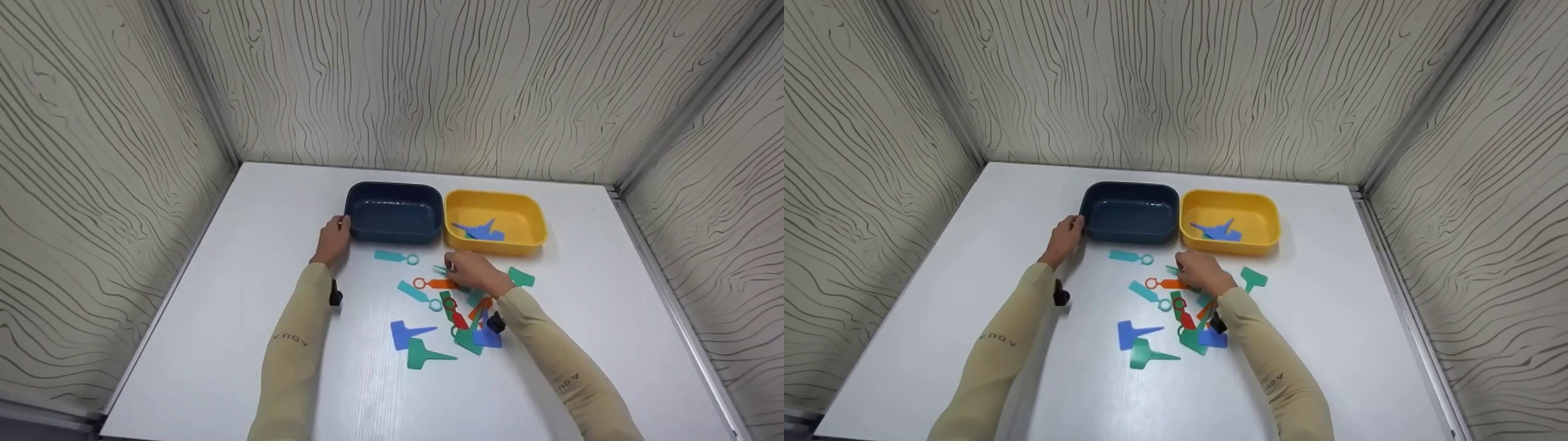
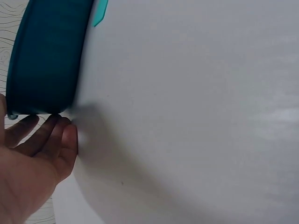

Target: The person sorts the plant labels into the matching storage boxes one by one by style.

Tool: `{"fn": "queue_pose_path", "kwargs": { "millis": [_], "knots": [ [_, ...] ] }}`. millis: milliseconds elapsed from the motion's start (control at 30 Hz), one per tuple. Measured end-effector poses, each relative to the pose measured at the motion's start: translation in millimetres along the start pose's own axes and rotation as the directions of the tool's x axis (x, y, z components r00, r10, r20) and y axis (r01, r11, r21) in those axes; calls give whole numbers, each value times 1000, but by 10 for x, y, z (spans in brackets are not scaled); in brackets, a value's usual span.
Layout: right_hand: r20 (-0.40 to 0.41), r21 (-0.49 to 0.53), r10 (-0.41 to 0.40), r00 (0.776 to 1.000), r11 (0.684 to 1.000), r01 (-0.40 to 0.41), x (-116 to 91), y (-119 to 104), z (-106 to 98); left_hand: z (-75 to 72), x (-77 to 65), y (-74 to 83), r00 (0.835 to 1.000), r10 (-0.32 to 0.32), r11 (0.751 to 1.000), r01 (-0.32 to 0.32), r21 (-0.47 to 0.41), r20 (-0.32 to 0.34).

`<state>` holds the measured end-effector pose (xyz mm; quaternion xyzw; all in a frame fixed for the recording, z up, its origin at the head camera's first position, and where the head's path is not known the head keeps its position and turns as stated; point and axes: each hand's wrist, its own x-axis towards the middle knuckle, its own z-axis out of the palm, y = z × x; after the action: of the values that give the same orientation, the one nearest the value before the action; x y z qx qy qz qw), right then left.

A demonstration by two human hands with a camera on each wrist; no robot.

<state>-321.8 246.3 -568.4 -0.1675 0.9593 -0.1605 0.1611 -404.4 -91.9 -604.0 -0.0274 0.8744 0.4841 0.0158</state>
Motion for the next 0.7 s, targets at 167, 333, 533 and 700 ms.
{"fn": "queue_pose_path", "kwargs": {
  "millis": [167, 333, 533, 700],
  "knots": [
    [-105, -64, -116, 988, 992, 110, -27, 2, -88, 10, -3, -15, 1000, -3, 1000, 3, 1, 6],
    [-146, -48, -169, 975, 985, 163, -69, -2, -240, 8, -12, -7, 1000, -18, 1000, 18, 9, 16],
    [-186, -82, -148, 971, 988, 135, -127, 21, -485, 10, -14, 3, 1000, -17, 1000, 17, -4, 11],
    [-245, -138, -157, 957, 982, 126, -124, 100, -659, 9, -12, 6, 1000, -21, 1000, 21, -2, 20]
  ]
}}
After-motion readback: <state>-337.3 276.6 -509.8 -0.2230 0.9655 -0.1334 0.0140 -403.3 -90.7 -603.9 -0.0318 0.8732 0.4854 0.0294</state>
